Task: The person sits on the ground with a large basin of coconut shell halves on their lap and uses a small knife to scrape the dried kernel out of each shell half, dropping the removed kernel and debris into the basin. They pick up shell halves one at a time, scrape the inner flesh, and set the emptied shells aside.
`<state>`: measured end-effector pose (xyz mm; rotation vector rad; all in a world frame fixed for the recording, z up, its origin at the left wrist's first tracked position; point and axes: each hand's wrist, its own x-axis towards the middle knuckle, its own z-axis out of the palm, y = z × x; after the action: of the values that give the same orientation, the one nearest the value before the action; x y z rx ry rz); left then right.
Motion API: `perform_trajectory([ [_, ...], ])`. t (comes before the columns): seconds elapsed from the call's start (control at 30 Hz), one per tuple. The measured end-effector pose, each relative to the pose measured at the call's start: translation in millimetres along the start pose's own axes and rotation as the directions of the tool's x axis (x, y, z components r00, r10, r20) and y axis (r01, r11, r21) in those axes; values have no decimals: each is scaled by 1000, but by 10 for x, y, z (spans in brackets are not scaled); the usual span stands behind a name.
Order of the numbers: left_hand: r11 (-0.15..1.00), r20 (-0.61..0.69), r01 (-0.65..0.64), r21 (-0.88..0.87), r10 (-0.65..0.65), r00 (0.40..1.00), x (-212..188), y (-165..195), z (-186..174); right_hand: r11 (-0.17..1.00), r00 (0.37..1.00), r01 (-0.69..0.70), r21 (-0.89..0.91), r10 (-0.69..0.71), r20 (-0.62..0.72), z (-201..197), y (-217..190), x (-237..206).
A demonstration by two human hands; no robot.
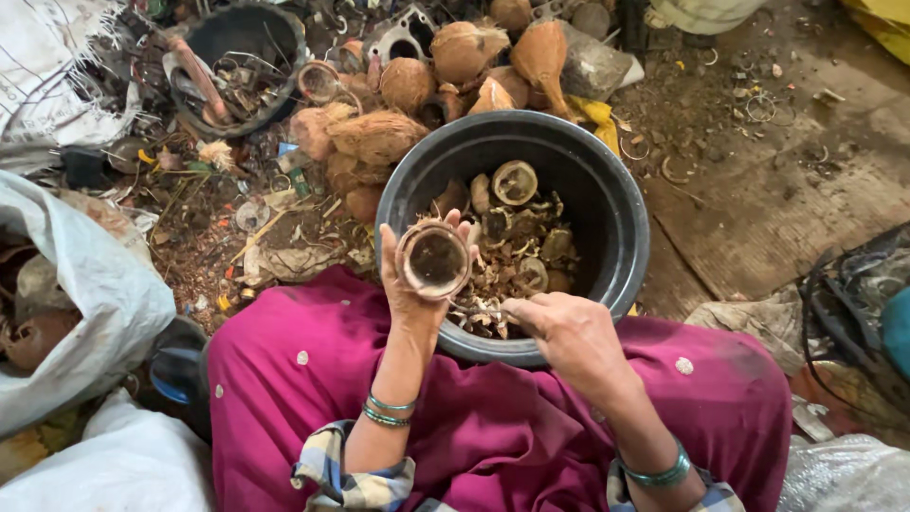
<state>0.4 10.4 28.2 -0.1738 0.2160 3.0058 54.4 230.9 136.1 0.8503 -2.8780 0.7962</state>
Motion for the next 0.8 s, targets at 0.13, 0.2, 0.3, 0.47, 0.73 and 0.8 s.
perform_trajectory([
  [0.13, 1000, 77, 0, -20, 2, 997, -10, 7, -15, 998, 999, 41, -56, -42, -17, 46, -44, 27],
  [0.2, 999, 105, 30, -45, -25, 994, -15, 15, -1, 999, 1000, 22, -40, -23, -21, 27, -39, 22],
  [0.3, 1000, 115, 8, -1, -8, 993, -13, 12, 35, 1000, 997, 4, -2, -4, -71, -11, -20, 12],
  [0.47, 991, 135, -35, 132, 17, 991, 1, 9, 37, 999, 994, 21, 47, -16, -107, -46, 11, 18],
  [0.73, 991, 107, 30, 133, -45, 993, -25, 27, 4, 993, 992, 111, 45, -108, -60, 11, -57, 26],
  [0.8, 985, 133, 0, 175, -24, 991, -32, 17, 41, 995, 995, 93, 39, -92, -24, 33, -64, 30],
])
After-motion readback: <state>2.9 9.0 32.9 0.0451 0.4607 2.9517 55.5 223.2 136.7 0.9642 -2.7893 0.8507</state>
